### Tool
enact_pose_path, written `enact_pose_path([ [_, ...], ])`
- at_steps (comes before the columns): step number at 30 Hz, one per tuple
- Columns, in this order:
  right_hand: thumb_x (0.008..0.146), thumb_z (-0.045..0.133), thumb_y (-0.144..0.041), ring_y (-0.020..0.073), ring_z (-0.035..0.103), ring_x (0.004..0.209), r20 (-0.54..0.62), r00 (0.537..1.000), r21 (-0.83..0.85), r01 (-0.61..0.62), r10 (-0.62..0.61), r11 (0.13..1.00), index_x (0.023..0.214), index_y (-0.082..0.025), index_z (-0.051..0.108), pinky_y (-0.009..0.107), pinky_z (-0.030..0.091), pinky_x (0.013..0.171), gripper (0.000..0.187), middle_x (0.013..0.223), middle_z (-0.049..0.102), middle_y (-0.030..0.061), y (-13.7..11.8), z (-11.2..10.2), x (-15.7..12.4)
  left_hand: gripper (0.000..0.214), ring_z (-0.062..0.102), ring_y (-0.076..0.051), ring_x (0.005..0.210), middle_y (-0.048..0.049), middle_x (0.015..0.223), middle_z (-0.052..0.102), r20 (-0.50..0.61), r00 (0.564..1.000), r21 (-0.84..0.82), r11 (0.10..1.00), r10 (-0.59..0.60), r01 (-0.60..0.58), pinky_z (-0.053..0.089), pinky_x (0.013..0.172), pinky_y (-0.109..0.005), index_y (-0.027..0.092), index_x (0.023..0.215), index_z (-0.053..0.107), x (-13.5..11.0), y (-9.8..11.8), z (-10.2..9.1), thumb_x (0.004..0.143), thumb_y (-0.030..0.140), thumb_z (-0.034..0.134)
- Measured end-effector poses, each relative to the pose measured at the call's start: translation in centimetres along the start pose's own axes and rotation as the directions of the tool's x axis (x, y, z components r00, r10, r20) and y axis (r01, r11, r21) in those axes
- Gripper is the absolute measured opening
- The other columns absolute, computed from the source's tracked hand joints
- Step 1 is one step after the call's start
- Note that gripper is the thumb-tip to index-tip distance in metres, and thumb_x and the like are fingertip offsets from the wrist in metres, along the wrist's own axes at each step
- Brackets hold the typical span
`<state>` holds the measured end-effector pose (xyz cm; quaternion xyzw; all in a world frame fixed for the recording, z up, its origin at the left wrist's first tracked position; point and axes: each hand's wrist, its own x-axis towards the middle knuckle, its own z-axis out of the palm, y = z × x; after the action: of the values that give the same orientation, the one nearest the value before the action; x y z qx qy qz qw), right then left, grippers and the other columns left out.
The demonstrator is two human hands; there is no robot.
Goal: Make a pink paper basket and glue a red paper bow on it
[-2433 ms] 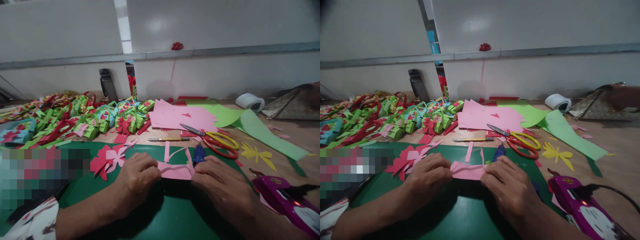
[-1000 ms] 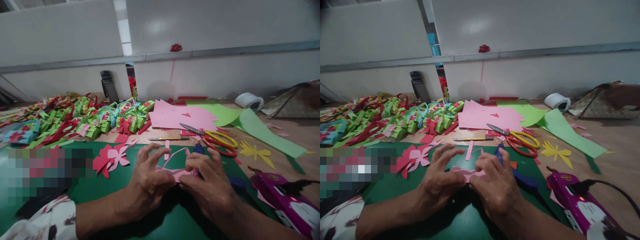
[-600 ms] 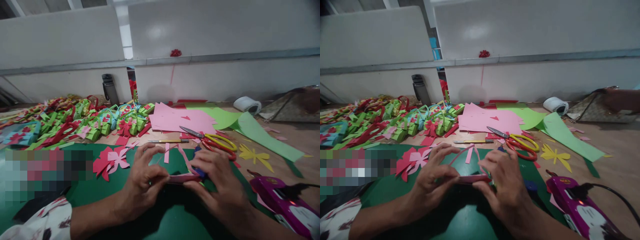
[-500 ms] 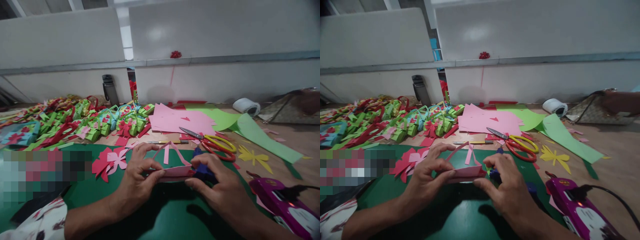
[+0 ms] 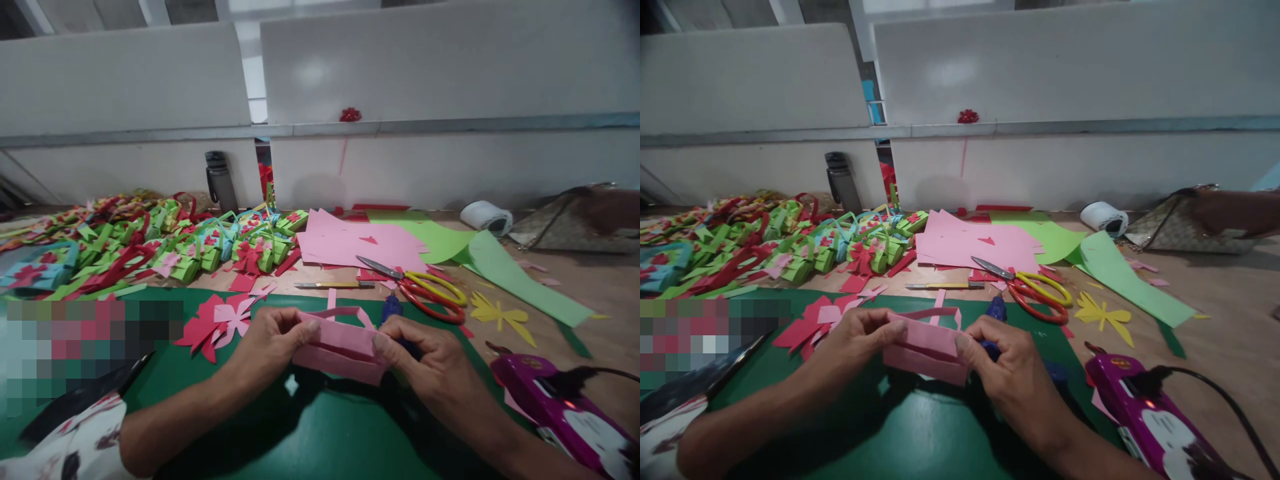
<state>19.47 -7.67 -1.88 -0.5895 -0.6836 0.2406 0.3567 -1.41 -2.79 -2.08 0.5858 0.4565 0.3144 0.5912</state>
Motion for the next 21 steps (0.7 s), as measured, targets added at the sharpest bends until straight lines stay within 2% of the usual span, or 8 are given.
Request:
enact_pose_path([
  [5, 0.086, 0.047, -0.044, 0.013, 0.049, 0.055, 0.043, 0.999, 0.043, -0.03, 0.028, 0.999, 0.061, -0.02, 0.058, 0.023, 0.037, 0.051, 0.035, 0.058, 0.054, -0.0018, 0.1, 0.0, 0.1, 0.032, 0.039, -0.008, 0.052, 0.0033, 0.055, 0.049, -0.009, 1.0, -0.025, 0.999, -0.026, 0.026, 0.027, 0.051, -0.02, 0.013, 0.06, 0.06, -0.2, 0.0, 0.2, 0.075, 0.041, 0.064],
  [12, 0.087, 0.046, -0.041, 0.013, 0.046, 0.055, 0.021, 1.0, 0.065, -0.001, 0.0, 0.998, 0.056, -0.02, 0.05, 0.024, 0.036, 0.052, 0.038, 0.058, 0.05, -0.0015, 0.6, 0.0, -0.2, 0.029, 0.044, -0.008, 0.053, 0.001, 0.058, 0.055, 0.005, 0.998, -0.175, 0.983, -0.056, 0.056, 0.032, 0.052, -0.019, 0.012, 0.063, 0.064, -0.4, -0.8, 0.7, 0.074, 0.038, 0.067],
  [16, 0.087, 0.046, -0.044, 0.0123, 0.042, 0.051, -0.045, 0.998, 0.067, -0.033, 0.036, 0.997, 0.057, -0.021, 0.049, 0.024, 0.034, 0.048, 0.038, 0.054, 0.044, -0.0028, 0.5, -0.1, 0.1, 0.033, 0.054, -0.01, 0.059, -0.0037, 0.071, 0.063, 0.087, 0.995, -0.281, 0.957, -0.051, 0.074, 0.042, 0.057, -0.02, 0.012, 0.079, 0.067, -0.1, -1.1, 0.6, 0.076, 0.044, 0.067],
  [21, 0.088, 0.044, -0.05, 0.0131, 0.046, 0.054, -0.06, 0.997, 0.11, -0.047, 0.054, 0.993, 0.06, -0.021, 0.051, 0.024, 0.038, 0.05, 0.041, 0.057, 0.048, -0.0019, 0.5, -0.3, 0.3, 0.048, 0.062, -0.017, 0.075, -0.0079, 0.092, 0.067, 0.241, 0.97, -0.355, 0.932, 0.022, 0.067, 0.053, 0.061, -0.026, 0.016, 0.104, 0.066, 0.0, -1.4, 0.5, 0.062, 0.036, 0.08],
])
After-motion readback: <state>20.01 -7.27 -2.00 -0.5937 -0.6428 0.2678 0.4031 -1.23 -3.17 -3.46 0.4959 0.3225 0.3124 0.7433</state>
